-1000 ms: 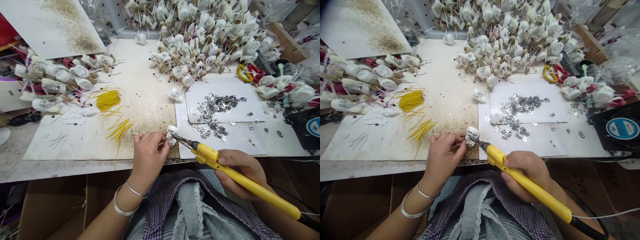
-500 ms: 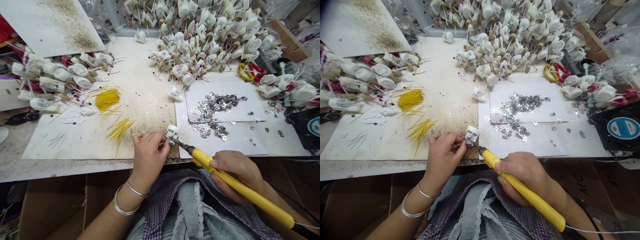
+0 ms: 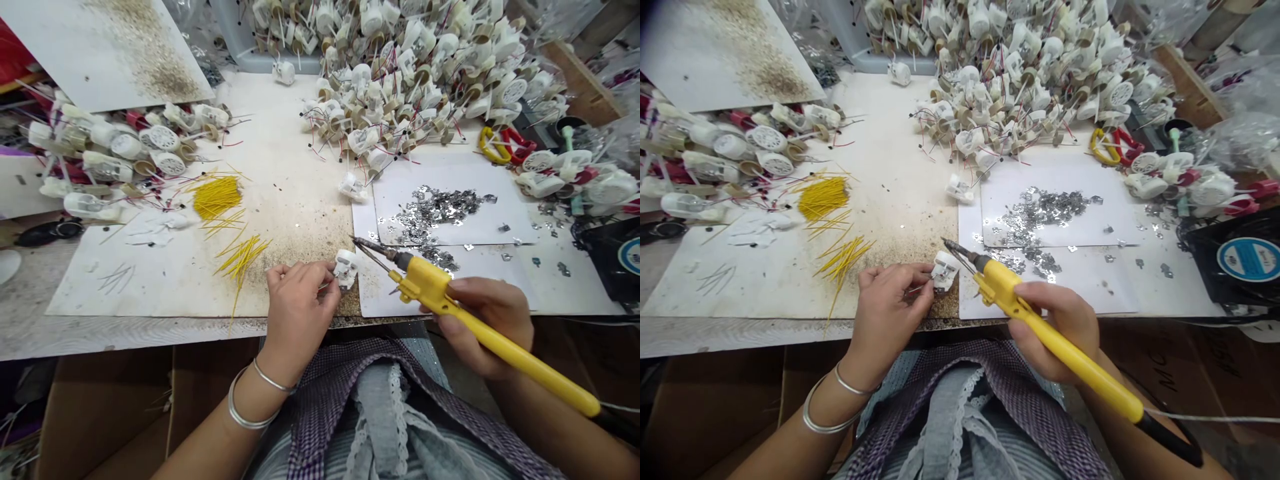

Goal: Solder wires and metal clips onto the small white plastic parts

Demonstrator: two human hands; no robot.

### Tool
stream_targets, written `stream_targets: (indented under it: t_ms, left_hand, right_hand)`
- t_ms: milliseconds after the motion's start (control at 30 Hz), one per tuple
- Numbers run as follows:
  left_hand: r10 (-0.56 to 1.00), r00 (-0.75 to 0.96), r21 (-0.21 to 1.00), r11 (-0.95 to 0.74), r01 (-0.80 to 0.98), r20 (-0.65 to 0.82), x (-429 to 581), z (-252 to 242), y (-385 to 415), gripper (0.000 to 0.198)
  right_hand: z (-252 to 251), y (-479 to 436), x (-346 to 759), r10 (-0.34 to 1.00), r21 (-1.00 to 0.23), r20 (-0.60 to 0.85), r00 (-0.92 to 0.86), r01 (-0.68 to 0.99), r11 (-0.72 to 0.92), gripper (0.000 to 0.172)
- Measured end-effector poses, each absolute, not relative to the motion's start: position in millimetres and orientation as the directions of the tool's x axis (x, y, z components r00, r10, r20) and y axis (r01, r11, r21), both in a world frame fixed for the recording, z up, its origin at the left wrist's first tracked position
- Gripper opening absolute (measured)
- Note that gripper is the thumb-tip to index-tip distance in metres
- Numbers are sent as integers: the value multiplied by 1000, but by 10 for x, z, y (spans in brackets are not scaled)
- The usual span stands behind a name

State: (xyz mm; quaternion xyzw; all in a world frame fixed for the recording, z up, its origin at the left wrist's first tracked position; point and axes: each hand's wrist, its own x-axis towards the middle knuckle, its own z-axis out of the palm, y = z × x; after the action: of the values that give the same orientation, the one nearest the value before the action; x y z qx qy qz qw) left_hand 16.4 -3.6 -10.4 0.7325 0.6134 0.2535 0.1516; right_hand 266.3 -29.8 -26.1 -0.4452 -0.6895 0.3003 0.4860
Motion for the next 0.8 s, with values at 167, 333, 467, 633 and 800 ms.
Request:
stream_targets:
  t_ms: [167,333,467,633,800]
  left_hand:
    - [974,108,500,-197,843,202,170,-87,-38,10]
    - [964,129,427,-220,877,232,93,-44,-39,8]
    - [964,22,258,-93,962,265,-262,-27,70,22]
    - [978,-173,54,167,984,121,-763,-63,266,20]
    - [988,-114,270,83,959,100,-877,-106,317,18]
  right_hand:
    - [-223,43,2267,897,-864,364,-250,269,426,28]
    - [-227,329,1951,840,-714,395,-372,451,536,31]
    - [-307,387,1891,844,-683,379,-381,500,532,31]
    - [-327,378,1904,860,-677,411,-301,531,510,34]
    - [-318,402,1918,887,-714,396,-238,527,460,33]
